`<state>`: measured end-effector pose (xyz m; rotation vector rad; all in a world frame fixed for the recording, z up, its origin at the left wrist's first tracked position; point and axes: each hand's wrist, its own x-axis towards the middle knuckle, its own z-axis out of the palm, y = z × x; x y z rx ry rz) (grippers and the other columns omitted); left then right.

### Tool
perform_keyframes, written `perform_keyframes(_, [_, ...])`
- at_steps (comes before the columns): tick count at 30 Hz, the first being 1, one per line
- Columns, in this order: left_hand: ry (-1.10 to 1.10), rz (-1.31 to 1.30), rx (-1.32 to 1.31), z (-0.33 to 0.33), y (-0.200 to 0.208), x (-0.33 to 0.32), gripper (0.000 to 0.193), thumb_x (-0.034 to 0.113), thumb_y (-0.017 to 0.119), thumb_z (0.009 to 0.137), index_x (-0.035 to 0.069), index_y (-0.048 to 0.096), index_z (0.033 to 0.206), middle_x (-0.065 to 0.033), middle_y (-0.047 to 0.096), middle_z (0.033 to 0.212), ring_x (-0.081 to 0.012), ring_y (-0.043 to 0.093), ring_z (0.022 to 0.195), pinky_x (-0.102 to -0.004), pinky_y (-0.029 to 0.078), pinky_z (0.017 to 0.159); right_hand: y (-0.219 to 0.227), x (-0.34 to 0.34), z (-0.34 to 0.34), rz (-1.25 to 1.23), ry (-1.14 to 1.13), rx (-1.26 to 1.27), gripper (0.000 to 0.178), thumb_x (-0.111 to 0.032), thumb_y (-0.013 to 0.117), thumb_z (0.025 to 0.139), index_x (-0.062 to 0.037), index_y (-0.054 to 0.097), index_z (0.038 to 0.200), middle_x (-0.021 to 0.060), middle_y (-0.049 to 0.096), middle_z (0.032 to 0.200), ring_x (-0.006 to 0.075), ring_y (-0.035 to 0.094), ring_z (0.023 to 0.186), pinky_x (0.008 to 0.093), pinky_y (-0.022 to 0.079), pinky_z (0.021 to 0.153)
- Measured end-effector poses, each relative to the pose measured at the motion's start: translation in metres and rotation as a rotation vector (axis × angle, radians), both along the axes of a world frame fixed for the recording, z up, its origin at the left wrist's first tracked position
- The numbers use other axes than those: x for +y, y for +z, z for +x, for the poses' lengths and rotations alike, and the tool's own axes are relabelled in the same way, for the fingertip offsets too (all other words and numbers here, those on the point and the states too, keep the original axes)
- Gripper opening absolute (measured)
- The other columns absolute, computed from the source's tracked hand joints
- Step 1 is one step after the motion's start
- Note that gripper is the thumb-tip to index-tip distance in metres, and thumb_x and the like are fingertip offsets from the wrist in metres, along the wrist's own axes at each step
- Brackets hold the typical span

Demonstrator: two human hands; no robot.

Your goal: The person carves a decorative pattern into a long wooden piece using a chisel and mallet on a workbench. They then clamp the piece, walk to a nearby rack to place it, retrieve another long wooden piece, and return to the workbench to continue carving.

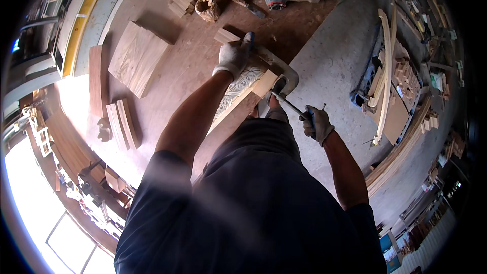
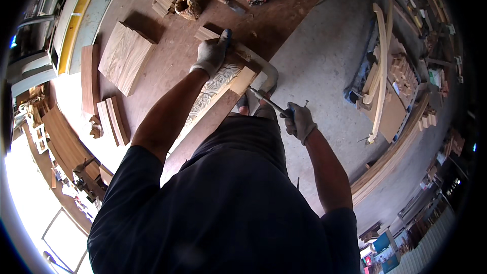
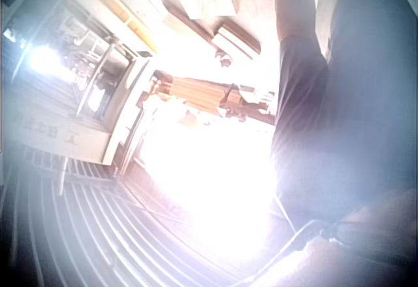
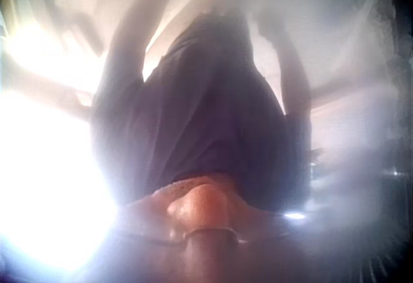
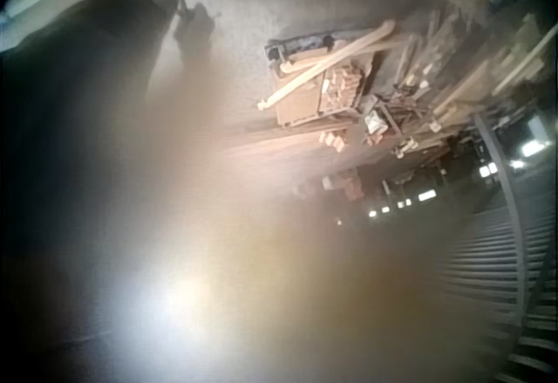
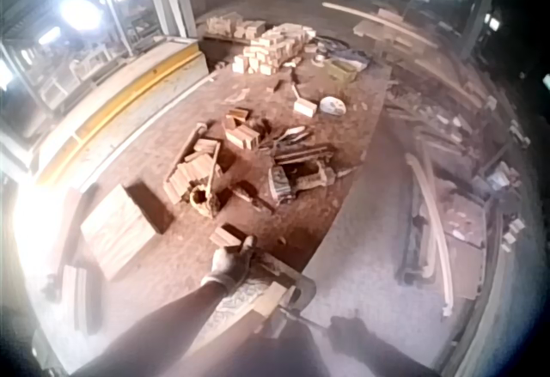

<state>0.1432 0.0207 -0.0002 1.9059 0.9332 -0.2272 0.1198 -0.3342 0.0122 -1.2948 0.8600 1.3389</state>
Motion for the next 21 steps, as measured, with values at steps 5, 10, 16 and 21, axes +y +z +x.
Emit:
perform_keyframes(5, [-0.012, 0.046, 0.038, 0.0, -0.011, 0.004, 0.066, 0.063, 0.057, 0.097, 0.001, 0.075, 0.112, -0.0234, 0.075, 0.104, -0.0387, 0.072, 0.1, -0.0459, 0.053, 0.09, 0.001, -0.007, -0.006, 0.122, 0.046, -0.169, 0.052, -0.049, 0.05, 0.105, -0.0023, 0.064, 0.087, 0.0042, 0.051, 0.055, 0.017, 0.044, 0.042, 0.0329, 0.038, 0.044])
perform_keyframes(10, [0.101, -0.509, -0.123, -0.018, -0.029, 0.017, 0.044, 0.043, 0.063, 0.102, 0.002, 0.076, 0.113, -0.0056, 0.074, 0.091, -0.013, 0.065, 0.081, -0.0292, 0.051, 0.073, 0.006, -0.004, -0.01, 0.077, -0.088, -0.193, 0.051, -0.053, 0.058, 0.102, -0.0029, 0.065, 0.097, 0.0096, 0.065, 0.074, 0.0231, 0.062, 0.061, 0.0389, 0.051, 0.059])
perform_keyframes(16, [-0.075, -0.493, -0.161, -0.025, -0.02, 0.027, 0.038, 0.037, 0.066, 0.102, 0.003, 0.076, 0.114, -0.0005, 0.072, 0.09, -0.008, 0.062, 0.076, -0.026, 0.051, 0.068, -0.014, -0.012, -0.014, 0.001, -0.09, -0.332, 0.05, -0.05, 0.067, 0.098, -0.0022, 0.066, 0.11, 0.0097, 0.068, 0.084, 0.0219, 0.067, 0.071, 0.035, 0.055, 0.068])
perform_keyframes(21, [-0.089, -0.504, -0.164, -0.027, -0.022, 0.029, 0.033, 0.03, 0.07, 0.099, 0.001, 0.076, 0.115, -0.0029, 0.075, 0.098, -0.0103, 0.065, 0.087, -0.0295, 0.053, 0.079, -0.014, -0.015, -0.011, -0.361, 0.131, -1.048, 0.05, -0.043, 0.077, 0.092, 0.0012, 0.068, 0.112, 0.0082, 0.07, 0.091, 0.0188, 0.067, 0.077, 0.0351, 0.055, 0.074])
